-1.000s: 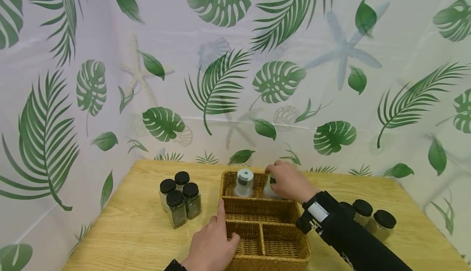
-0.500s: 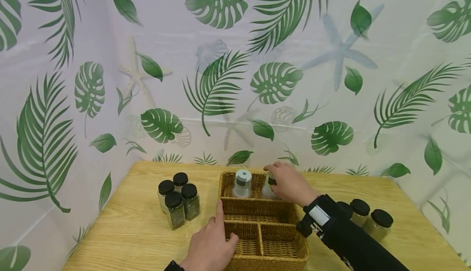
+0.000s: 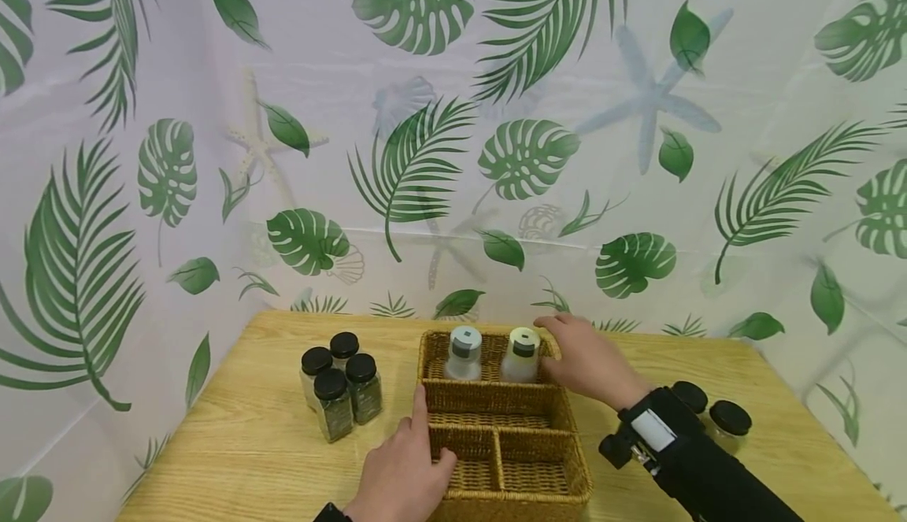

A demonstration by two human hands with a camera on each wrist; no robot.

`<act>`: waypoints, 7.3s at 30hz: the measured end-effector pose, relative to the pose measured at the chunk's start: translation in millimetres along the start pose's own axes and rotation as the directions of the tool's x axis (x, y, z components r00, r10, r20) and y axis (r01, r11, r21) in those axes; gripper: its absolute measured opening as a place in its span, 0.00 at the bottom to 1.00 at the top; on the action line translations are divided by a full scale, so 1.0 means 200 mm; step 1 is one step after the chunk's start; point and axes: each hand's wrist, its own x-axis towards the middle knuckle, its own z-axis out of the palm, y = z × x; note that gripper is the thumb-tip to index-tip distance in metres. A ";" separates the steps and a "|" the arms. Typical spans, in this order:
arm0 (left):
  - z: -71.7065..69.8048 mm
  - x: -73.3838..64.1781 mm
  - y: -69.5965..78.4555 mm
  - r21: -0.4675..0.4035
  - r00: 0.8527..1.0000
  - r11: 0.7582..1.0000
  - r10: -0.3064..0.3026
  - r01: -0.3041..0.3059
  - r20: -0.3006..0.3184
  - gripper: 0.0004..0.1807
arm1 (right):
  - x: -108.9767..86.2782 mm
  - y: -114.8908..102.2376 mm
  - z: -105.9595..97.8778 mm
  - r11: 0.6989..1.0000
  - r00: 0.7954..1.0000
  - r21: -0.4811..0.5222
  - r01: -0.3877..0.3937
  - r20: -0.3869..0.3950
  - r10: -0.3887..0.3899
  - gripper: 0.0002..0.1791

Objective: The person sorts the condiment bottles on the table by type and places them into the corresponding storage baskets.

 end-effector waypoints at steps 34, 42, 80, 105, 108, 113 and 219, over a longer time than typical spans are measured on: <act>0.00 -0.01 0.00 0.001 1.000 1.000 0.010 -0.010 0.007 0.47 | -0.42 0.27 -0.22 0.984 0.982 -0.091 -0.156 0.096 0.164 0.18; 0.01 -0.01 0.00 0.018 1.000 1.000 0.012 -0.012 -0.014 0.47 | -0.46 0.31 -0.18 0.975 0.956 -0.103 -0.199 0.200 0.216 0.20; -0.01 -0.02 0.00 -0.024 0.998 0.999 -0.046 0.046 0.031 0.46 | -0.49 0.28 -0.13 0.981 0.977 -0.118 -0.155 0.131 0.170 0.20; -0.01 -0.02 0.00 -0.033 0.998 0.998 -0.050 0.052 0.038 0.46 | -0.46 0.26 -0.15 0.978 0.961 -0.071 -0.194 0.185 0.204 0.17; -0.01 -0.02 0.00 -0.037 0.998 0.998 -0.048 0.050 0.041 0.45 | -0.45 0.26 -0.18 0.980 0.966 -0.066 -0.189 0.169 0.198 0.18; -0.01 -0.02 0.00 -0.045 0.998 0.998 -0.050 0.052 0.044 0.45 | -0.44 0.23 -0.24 0.986 0.980 -0.072 -0.150 0.118 0.158 0.18; -0.01 -0.02 -0.02 -0.073 0.998 0.996 -0.045 0.049 0.045 0.46 | 0.10 -0.58 0.17 0.967 0.955 -0.042 0.253 0.172 -0.243 0.17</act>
